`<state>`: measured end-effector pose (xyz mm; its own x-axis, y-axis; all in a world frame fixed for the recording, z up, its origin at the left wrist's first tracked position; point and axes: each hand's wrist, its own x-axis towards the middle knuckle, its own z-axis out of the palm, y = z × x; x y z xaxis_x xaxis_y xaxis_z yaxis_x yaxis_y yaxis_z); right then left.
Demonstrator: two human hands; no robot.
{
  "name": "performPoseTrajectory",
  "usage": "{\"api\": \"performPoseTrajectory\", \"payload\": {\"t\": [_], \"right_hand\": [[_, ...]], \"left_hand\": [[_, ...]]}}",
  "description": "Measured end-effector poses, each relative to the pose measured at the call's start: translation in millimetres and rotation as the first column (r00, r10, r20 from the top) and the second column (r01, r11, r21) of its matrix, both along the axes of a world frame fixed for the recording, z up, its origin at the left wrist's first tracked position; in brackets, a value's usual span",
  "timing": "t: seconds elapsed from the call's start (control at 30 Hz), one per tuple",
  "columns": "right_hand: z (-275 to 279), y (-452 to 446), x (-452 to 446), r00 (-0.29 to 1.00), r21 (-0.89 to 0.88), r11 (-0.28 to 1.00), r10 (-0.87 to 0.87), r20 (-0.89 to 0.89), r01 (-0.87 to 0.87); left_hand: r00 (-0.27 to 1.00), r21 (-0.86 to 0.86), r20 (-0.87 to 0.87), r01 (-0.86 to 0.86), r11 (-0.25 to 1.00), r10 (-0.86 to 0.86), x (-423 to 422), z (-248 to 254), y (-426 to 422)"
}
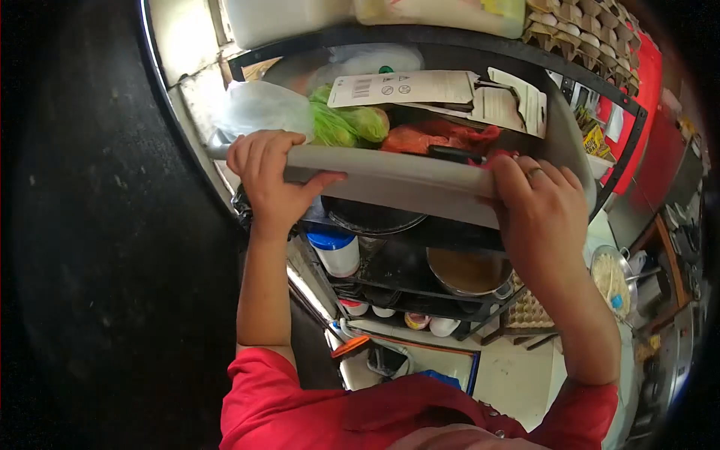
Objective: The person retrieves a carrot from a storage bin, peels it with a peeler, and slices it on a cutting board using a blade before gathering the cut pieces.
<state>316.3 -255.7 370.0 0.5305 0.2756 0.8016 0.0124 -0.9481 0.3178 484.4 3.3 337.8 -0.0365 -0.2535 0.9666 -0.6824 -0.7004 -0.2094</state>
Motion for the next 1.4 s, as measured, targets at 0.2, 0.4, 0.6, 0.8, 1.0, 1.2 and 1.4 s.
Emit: {"api": "performPoseTrajectory", "payload": {"t": [0.2, 0.4, 0.6, 0.8, 1.0, 1.2, 1.4], "right_hand": [[-10, 8, -12, 0.996, -0.028, 0.999, -0.032, -0.082, 0.030], [-24, 11, -31, 0.990, -0.032, 0.999, -0.045, -0.133, 0.041], [-18, 18, -45, 0.964, 0.062, 0.997, -0.020, -0.265, 0.038], [38, 26, -41, 0.632, 0.397, 0.907, 0.390, -0.670, -0.139], [60, 72, 48, 0.465, 0.262, 0.956, 0.292, -0.836, -0.131], [66, 50, 71, 0.819, 0.225, 0.964, 0.017, -0.574, 0.138], [65, -8, 110, 0.837, 0.285, 0.941, 0.303, -0.456, -0.185]], "left_hand": [[0.997, -0.018, 0.041, 0.063, 0.998, -0.062, -9, -22, 8], [0.994, -0.081, -0.104, 0.002, 0.997, -0.011, -36, -48, 14], [0.989, -0.073, -0.145, 0.021, 0.997, -0.032, -52, -53, 20], [0.987, -0.087, -0.152, 0.033, 0.996, -0.046, -53, -59, 20], [0.983, -0.119, -0.182, 0.012, 0.993, -0.034, -58, -56, 17], [0.982, -0.110, -0.187, 0.005, 0.994, -0.026, -58, -56, 20], [0.981, -0.103, -0.191, 0.014, 0.995, -0.033, -58, -54, 20]]}}
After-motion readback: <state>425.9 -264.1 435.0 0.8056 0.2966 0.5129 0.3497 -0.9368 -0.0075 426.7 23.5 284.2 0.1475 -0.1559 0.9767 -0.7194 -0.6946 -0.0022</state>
